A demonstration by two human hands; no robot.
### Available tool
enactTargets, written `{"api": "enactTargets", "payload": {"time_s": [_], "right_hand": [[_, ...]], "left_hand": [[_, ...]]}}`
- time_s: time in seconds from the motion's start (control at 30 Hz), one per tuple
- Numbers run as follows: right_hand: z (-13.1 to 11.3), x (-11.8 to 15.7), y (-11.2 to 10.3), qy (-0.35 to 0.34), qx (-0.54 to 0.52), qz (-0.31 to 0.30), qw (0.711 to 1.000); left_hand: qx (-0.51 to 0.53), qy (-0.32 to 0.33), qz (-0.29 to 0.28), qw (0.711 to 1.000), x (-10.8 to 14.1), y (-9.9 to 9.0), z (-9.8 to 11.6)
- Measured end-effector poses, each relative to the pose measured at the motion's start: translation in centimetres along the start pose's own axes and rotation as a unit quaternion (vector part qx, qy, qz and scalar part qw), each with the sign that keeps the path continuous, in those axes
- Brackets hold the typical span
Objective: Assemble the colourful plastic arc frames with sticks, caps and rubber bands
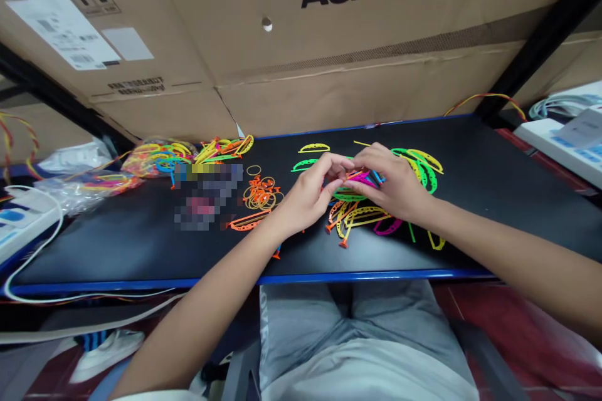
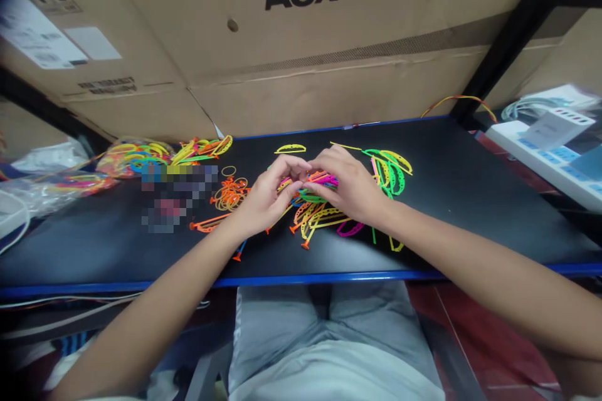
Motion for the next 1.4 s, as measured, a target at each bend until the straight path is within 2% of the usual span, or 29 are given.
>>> {"api": "enactTargets", "payload": {"time_s": [0.1, 0.2, 0.27, 0.33, 0.4, 0.47, 0.53, 0.67, 0.73, 0.9, 1.1, 1.17, 1.3, 1.33, 1.4], "right_hand": [[0.2, 0.0, -0.1, 0.025, -0.049, 0.008, 0.998], [0.6, -0.1, -0.4, 0.110, -0.167, 0.009, 0.980], [0.7, -0.2, -0.4, 0.183, -0.292, -0.007, 0.939], [0.7, -0.3, -0.3, 0.242, -0.405, -0.020, 0.881], [0.9, -0.4, -0.4, 0.280, -0.466, -0.001, 0.839], [1.2, -0.5, -0.6, 0.296, -0.479, 0.048, 0.825], [1.4, -0.5, -0.9, 0.296, -0.473, 0.095, 0.824], [1.6, -0.7, -1.4, 0.300, -0.477, 0.168, 0.809], [1.5, -0.8, -1.6, 0.292, -0.491, 0.177, 0.802], [0.8, -1.0, -1.3, 0.239, -0.541, 0.101, 0.800], [0.3, -0.1, -0.3, 0.260, -0.612, -0.048, 0.745], [0.1, 0.1, 0.1, 0.269, -0.619, -0.102, 0.731], [-0.4, 0.4, 0.6, 0.296, -0.589, -0.166, 0.733], [-0.5, 0.4, 0.7, 0.307, -0.581, -0.172, 0.734], [-0.6, 0.4, 0.7, 0.332, -0.565, -0.176, 0.735]], "left_hand": [[0.036, -0.021, -0.007, 0.999, 0.1, 0.1, -0.3], [0.085, -0.045, -0.007, 0.995, -0.2, -0.2, -1.1], [0.124, -0.058, -0.008, 0.991, -0.4, -0.4, -1.7], [0.162, -0.065, 0.002, 0.985, -0.8, -0.6, -2.3], [0.175, -0.066, 0.034, 0.982, -1.1, -1.0, -2.7], [0.164, -0.066, 0.072, 0.982, -1.4, -1.5, -3.1], [0.150, -0.069, 0.095, 0.982, -1.6, -2.0, -3.3], [0.145, -0.074, 0.105, 0.981, -1.7, -2.4, -3.6], [0.140, -0.077, 0.108, 0.981, -1.7, -2.4, -3.6], [0.135, -0.089, 0.090, 0.983, -1.4, -2.4, -3.4], [0.161, -0.097, 0.100, 0.977, -1.0, -2.7, -2.9], [0.179, -0.107, 0.069, 0.976, -0.7, -2.2, -2.2], [0.204, -0.108, -0.057, 0.971, -0.1, -1.1, -0.9], [0.184, -0.100, -0.068, 0.975, 0.0, -1.2, -0.8], [0.076, -0.083, -0.030, 0.993, 0.0, -2.1, -1.2]]}}
Point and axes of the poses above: each hand's wrist, its own x-axis away from the middle knuckle, its own y-axis out of the palm, z = x × y, the point moved 2 cm from there along -x, towards the middle knuckle, and after that the axes turned 11 degrees about -y, right-handed, at the moved point
